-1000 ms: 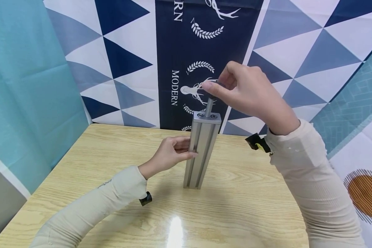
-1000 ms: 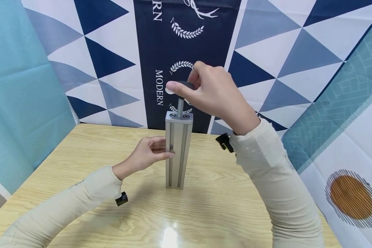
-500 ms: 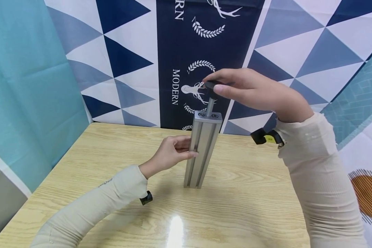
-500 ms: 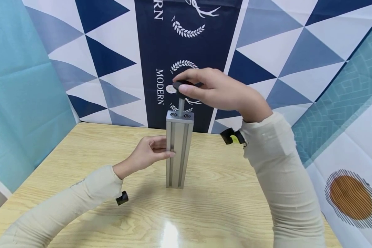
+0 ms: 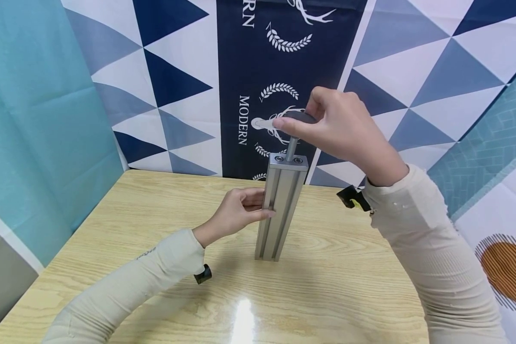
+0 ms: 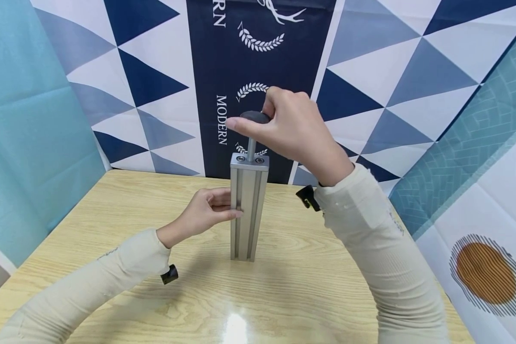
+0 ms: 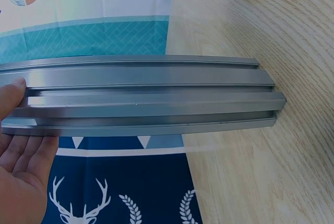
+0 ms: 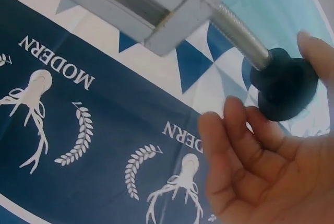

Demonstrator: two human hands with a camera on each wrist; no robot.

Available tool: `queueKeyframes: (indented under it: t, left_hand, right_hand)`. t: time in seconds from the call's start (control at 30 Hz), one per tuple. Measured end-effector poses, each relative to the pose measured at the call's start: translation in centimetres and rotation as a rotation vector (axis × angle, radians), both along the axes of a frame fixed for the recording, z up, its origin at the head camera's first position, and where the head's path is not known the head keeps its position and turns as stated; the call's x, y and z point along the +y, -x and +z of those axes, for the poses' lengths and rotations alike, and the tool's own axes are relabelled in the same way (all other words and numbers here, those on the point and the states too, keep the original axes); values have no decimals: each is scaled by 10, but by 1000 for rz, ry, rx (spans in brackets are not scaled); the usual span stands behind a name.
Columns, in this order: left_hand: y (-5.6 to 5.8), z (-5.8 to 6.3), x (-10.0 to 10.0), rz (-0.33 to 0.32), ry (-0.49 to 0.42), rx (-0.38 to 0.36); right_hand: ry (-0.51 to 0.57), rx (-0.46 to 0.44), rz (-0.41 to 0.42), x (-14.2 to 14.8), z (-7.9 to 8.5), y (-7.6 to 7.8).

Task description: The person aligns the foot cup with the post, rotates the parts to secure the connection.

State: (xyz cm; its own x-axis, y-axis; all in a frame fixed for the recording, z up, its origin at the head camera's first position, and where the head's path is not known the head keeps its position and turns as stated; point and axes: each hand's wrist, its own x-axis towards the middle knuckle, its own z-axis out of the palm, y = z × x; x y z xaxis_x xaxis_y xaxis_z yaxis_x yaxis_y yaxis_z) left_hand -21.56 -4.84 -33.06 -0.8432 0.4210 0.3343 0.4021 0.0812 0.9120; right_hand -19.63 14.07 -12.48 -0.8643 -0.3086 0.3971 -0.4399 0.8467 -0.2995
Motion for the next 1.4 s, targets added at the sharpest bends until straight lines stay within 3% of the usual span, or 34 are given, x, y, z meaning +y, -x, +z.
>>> queueKeyframes:
  t: [0.2, 0.33, 0.47, 0.57, 0.67, 0.9, 1.03, 1.13, 1.23, 1.4]
  left_hand:
    - [0, 0, 1, 2, 3, -1]
    - [0, 0, 0, 9, 8, -9]
    - [0, 0, 0, 16, 11, -11]
    - [0, -1, 0, 17, 13, -13]
    - [0, -1, 0, 17, 14, -11]
    - [1, -2, 0, 12, 9, 7]
    - [0, -1, 0, 3, 5, 4]
    - [0, -1, 0, 5, 5, 7]
    - [0, 0, 0, 10, 7, 12]
    - [0, 0, 0, 14, 16, 7]
  right_hand:
    - [-84, -90, 97, 14, 12, -2]
    - [-131, -105, 254, 25, 17, -2]
    - [-149, -183, 449, 31, 19, 2]
    - [-150, -228, 529, 31, 18, 6]
    - [-132, -211, 497, 28, 16, 7]
    - [8, -79, 150, 12, 5, 5]
    - [29, -4, 54, 5, -1, 2]
    - [19, 20, 36, 3, -1, 0]
    - [-7, -15, 54, 5, 1, -2]
    - [-94, -142, 248, 14, 9, 1]
